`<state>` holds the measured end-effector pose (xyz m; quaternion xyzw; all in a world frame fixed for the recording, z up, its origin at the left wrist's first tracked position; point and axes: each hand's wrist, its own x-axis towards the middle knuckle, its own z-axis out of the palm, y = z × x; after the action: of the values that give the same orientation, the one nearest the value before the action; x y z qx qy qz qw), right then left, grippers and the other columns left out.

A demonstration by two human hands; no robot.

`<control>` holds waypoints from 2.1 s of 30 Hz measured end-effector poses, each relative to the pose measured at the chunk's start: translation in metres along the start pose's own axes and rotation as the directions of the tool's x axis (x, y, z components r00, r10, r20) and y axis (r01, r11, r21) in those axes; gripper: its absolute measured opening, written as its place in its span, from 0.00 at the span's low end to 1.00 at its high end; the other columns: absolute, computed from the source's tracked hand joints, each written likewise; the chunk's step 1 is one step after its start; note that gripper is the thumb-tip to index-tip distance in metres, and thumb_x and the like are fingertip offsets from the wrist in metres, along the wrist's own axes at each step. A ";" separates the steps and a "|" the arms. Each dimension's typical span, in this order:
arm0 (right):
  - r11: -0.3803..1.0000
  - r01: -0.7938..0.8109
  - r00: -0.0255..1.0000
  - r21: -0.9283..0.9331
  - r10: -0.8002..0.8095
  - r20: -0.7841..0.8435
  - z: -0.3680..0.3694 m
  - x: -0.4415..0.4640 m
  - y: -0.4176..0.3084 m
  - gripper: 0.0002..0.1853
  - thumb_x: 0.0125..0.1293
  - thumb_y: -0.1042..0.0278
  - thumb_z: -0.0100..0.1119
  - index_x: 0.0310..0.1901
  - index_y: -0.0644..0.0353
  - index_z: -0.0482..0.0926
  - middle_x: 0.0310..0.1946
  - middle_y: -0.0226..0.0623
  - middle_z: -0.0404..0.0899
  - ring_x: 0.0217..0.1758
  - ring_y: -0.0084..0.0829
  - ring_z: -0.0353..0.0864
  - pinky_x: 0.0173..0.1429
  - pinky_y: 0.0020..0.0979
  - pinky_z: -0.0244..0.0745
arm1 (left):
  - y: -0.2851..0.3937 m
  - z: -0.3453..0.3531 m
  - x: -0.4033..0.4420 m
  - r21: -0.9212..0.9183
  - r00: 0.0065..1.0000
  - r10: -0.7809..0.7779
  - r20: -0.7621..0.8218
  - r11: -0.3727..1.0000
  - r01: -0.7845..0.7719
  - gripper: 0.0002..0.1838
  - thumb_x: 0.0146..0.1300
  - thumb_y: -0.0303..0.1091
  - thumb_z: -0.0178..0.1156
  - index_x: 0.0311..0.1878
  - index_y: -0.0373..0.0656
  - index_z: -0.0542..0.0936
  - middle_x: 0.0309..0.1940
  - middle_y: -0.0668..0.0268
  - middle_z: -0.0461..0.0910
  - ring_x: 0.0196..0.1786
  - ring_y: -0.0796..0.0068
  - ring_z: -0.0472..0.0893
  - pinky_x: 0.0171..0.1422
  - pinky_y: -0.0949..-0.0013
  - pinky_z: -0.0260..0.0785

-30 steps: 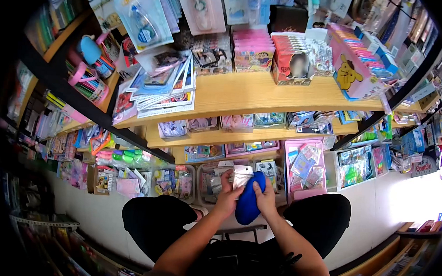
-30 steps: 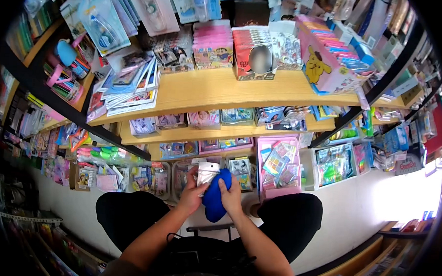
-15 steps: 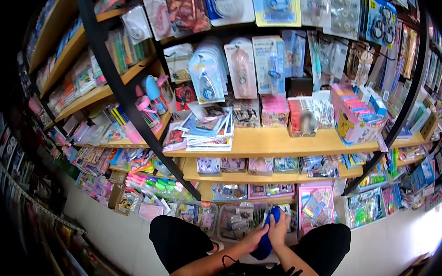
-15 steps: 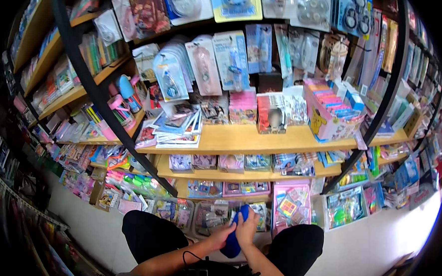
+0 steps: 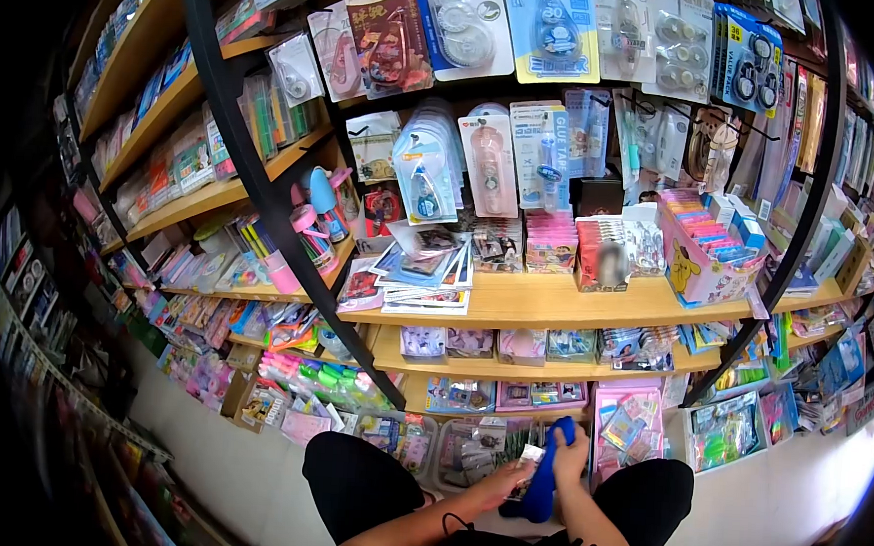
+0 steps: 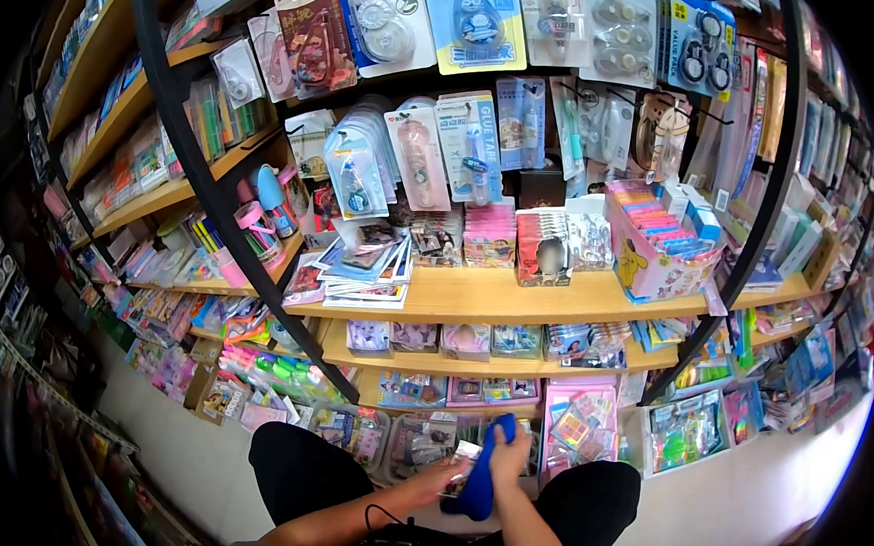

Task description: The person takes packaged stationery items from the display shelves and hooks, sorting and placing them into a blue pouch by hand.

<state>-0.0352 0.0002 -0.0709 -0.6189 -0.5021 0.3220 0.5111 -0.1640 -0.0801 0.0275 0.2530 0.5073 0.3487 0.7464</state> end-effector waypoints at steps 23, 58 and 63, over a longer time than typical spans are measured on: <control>0.982 0.123 0.972 0.143 -0.148 0.180 0.017 -0.038 -0.040 0.22 0.57 0.65 0.60 0.51 0.64 0.68 0.42 0.52 0.70 0.47 0.47 0.69 0.55 0.38 0.62 | -0.021 -0.014 0.060 -0.539 0.995 -0.103 -0.003 0.838 0.085 0.17 0.64 0.45 0.46 0.44 0.41 0.73 0.37 0.59 0.78 0.34 0.71 0.79 0.40 0.70 0.73; 0.895 -0.143 0.984 0.422 0.174 -0.035 -0.001 -0.001 -0.015 0.12 0.62 0.78 0.52 0.47 0.63 0.68 0.33 0.32 0.73 0.33 0.23 0.73 0.38 0.23 0.71 | 0.414 -0.112 -0.115 0.732 -0.107 0.935 -0.338 0.189 -0.654 0.07 0.61 0.30 0.53 0.30 0.38 0.73 0.22 0.71 0.72 0.22 0.86 0.67 0.26 0.78 0.58; 0.827 -0.208 0.971 0.522 0.241 0.006 -0.010 -0.001 -0.031 0.12 0.60 0.76 0.55 0.46 0.64 0.70 0.34 0.32 0.73 0.35 0.22 0.71 0.42 0.23 0.69 | 0.451 -0.108 -0.106 0.727 -0.204 0.913 -0.354 0.131 -0.674 0.08 0.58 0.31 0.56 0.30 0.35 0.75 0.20 0.70 0.73 0.22 0.84 0.68 0.27 0.75 0.60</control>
<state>-0.0353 -0.0044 -0.0391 -0.5223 -0.3050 0.4843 0.6322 -0.4100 0.1231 0.3803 0.4348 0.5198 0.7351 -0.0194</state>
